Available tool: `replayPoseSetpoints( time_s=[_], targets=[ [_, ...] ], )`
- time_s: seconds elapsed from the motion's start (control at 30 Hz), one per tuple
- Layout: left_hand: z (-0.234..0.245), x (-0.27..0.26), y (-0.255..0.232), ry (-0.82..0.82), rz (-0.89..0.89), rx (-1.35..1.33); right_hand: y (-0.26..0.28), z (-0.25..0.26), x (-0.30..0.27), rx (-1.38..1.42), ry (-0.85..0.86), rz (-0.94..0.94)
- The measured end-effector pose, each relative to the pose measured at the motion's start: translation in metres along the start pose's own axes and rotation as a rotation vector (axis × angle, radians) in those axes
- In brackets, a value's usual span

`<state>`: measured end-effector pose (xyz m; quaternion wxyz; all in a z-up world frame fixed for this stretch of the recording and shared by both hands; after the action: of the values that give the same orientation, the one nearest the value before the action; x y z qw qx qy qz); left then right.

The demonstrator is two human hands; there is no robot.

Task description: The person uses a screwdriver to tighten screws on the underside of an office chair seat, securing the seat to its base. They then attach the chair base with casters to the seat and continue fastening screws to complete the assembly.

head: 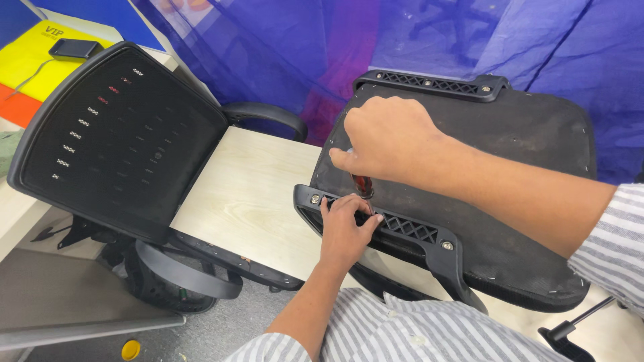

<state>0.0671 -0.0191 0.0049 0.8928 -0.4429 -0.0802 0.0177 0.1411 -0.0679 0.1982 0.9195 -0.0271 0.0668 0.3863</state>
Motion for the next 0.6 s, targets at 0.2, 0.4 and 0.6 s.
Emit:
replayPoseSetpoints(
  time_s=[0.2, 0.4, 0.6],
  targets=[
    [0.000, 0.001, 0.001, 0.014, 0.001, 0.022, 0.016, 0.011, -0.021, 0.401, -0.291, 0.497],
    [0.000, 0.002, -0.002, 0.004, 0.019, 0.065, 0.024, -0.005, -0.027, 0.373, -0.210, 0.595],
    [-0.004, 0.002, 0.004, 0.065, 0.090, 0.054, 0.024, 0.004, -0.042, 0.335, -0.182, 0.740]
  ],
)
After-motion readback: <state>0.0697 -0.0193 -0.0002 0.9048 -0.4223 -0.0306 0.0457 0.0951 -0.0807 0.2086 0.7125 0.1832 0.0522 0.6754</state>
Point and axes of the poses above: each hand's wrist, its own x-axis towards the middle knuckle, its own z-axis out of the back of the hand, y = z × x, the point moved 8 cm from there along x, towards the middle knuckle, and after that the axes turned 10 degrees about y, right-handed, at the moved point
